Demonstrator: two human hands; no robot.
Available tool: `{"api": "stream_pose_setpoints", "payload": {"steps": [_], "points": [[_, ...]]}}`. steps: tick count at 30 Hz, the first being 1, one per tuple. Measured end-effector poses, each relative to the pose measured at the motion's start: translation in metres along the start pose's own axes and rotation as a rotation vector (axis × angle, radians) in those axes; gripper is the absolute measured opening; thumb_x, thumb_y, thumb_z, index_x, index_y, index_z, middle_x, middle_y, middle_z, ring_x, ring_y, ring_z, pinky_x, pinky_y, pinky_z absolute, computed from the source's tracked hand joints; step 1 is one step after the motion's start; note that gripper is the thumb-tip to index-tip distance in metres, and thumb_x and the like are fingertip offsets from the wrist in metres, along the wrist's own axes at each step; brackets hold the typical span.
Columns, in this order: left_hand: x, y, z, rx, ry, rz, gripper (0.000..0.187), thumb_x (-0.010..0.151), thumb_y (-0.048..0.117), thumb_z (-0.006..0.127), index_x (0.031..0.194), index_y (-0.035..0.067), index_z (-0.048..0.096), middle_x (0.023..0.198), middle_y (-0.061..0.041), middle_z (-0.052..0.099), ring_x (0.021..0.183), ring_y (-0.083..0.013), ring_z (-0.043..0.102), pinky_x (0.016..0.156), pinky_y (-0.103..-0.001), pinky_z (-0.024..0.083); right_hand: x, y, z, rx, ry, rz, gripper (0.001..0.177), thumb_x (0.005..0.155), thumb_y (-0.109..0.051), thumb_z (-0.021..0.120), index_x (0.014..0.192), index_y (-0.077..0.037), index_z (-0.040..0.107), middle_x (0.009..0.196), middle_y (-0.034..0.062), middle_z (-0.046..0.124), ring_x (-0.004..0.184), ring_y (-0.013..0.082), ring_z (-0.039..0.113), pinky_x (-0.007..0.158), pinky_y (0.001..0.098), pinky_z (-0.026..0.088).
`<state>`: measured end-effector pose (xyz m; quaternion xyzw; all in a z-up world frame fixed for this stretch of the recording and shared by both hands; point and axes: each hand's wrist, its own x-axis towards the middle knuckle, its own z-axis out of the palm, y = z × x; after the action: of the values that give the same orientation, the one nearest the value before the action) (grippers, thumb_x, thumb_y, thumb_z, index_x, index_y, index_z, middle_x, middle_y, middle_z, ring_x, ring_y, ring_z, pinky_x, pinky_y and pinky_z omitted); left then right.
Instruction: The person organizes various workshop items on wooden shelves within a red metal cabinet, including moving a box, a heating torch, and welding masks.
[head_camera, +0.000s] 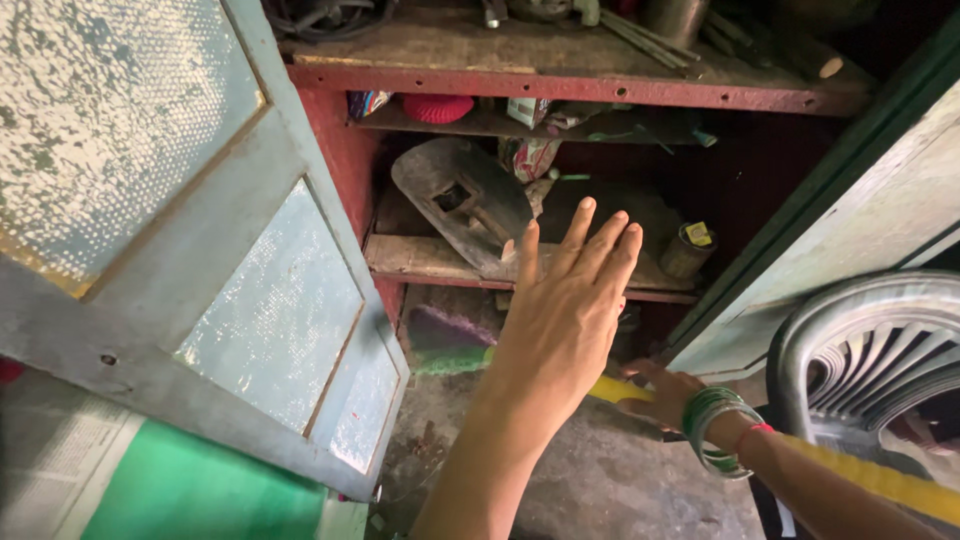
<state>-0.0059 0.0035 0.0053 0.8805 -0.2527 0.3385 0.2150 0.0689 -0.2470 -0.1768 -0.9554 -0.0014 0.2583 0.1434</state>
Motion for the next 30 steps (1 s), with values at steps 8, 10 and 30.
{"api": "stream_pose_setpoints", "payload": {"steps": [8, 10, 30], "points": [[-0.003, 0.005, -0.005, 0.065, -0.092, -0.029, 0.053, 0.098, 0.009, 0.052, 0.15, 0.003, 0.045, 0.158, -0.011, 0.047, 0.153, -0.0298, 0.033, 0.123, -0.065, 0.021, 0.04, 0.041, 0.044, 0.816, -0.317, 0.138, 0.057, 0.088, -0.009, 0.07, 0.141, -0.013, 0.047, 0.091, 0.0104, 0.078, 0.066, 0.0192, 0.07, 0.049, 0.035, 0.05], [-0.004, 0.004, -0.005, 0.062, -0.083, -0.022, 0.054, 0.097, 0.01, 0.053, 0.15, 0.002, 0.045, 0.158, -0.011, 0.046, 0.153, -0.0312, 0.032, 0.123, -0.065, 0.021, 0.041, 0.044, 0.054, 0.963, -0.369, 0.184, 0.06, 0.086, 0.004, 0.07, 0.138, -0.007, 0.044, 0.09, 0.0107, 0.078, 0.064, 0.0207, 0.068, 0.049, 0.0355, 0.049], [-0.007, -0.001, -0.016, 0.058, -0.078, -0.039, 0.054, 0.095, 0.005, 0.051, 0.149, 0.003, 0.044, 0.157, -0.012, 0.047, 0.153, -0.0312, 0.034, 0.123, -0.065, 0.021, 0.01, -0.016, 0.069, 0.627, -0.353, 0.007, 0.052, 0.098, -0.038, 0.059, 0.146, -0.022, 0.048, 0.079, 0.0192, 0.053, 0.054, 0.0226, 0.053, 0.045, 0.0346, 0.045]]}}
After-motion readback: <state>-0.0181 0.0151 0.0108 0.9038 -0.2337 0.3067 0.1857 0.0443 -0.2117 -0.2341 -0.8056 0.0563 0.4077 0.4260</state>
